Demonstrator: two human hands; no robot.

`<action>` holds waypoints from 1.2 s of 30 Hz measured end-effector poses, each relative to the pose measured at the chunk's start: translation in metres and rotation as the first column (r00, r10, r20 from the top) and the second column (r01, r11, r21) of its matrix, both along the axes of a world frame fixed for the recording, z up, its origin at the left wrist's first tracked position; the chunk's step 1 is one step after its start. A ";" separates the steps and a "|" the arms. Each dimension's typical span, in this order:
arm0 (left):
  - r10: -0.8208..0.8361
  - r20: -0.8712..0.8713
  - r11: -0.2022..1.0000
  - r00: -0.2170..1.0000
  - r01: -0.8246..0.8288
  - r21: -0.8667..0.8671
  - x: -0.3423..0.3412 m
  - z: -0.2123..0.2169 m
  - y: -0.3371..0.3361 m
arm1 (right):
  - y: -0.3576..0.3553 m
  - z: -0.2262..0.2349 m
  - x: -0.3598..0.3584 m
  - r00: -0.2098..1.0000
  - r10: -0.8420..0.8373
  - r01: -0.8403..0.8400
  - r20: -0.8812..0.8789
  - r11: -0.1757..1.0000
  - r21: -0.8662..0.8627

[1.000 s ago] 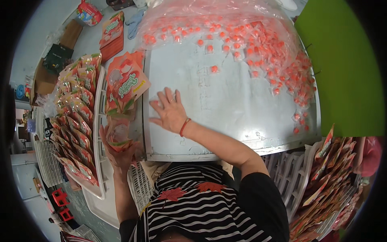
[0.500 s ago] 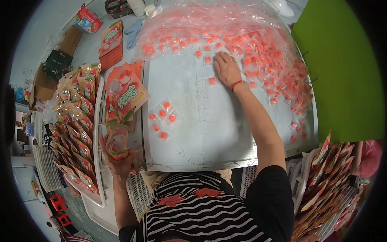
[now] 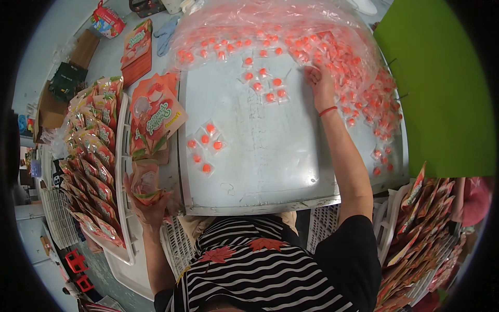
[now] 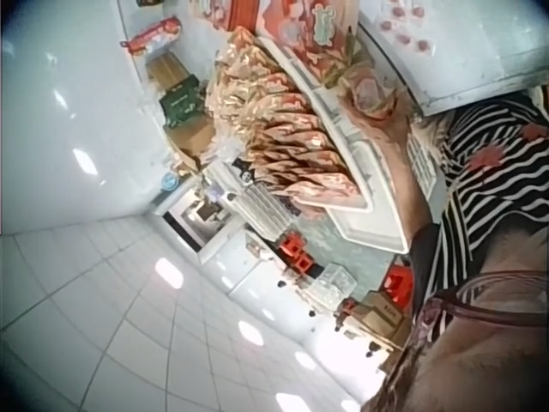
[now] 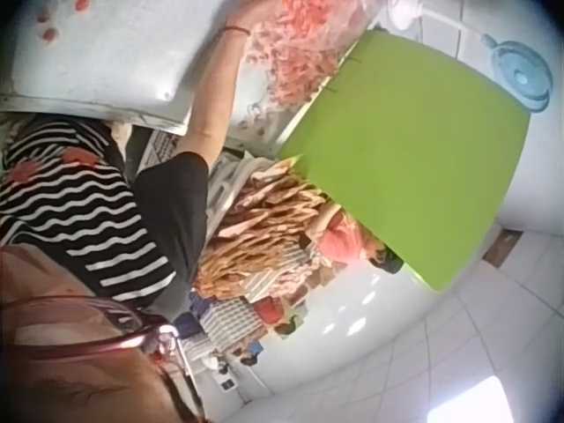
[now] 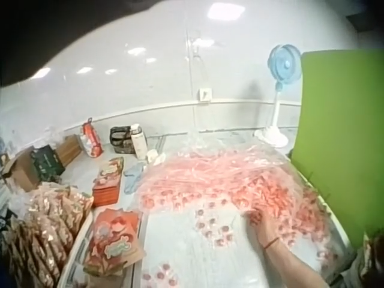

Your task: Packaging small gummy candies into branded plastic bags and placing them on a tray.

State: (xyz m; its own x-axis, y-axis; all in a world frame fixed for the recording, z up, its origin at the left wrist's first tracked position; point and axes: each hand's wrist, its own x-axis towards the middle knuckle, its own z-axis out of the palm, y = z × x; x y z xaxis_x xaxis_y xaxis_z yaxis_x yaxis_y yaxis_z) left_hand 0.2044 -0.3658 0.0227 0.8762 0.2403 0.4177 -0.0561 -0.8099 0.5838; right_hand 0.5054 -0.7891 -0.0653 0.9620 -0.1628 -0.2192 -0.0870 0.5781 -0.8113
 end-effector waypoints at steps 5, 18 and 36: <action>0.033 -0.018 0.999 0.999 -0.033 0.019 0.005 0.000 -0.002 | 0.072 0.010 -0.007 0.808 0.501 0.360 0.309 -0.005 -0.933; 0.050 -0.016 0.999 0.999 -0.050 0.009 0.000 -0.002 -0.004 | 0.195 0.001 -0.100 0.709 0.654 0.366 0.264 -0.021 -0.930; 0.065 0.001 0.998 0.998 -0.065 0.006 0.001 0.000 -0.004 | 0.123 -0.008 0.100 0.867 0.320 0.456 0.382 -0.200 -0.867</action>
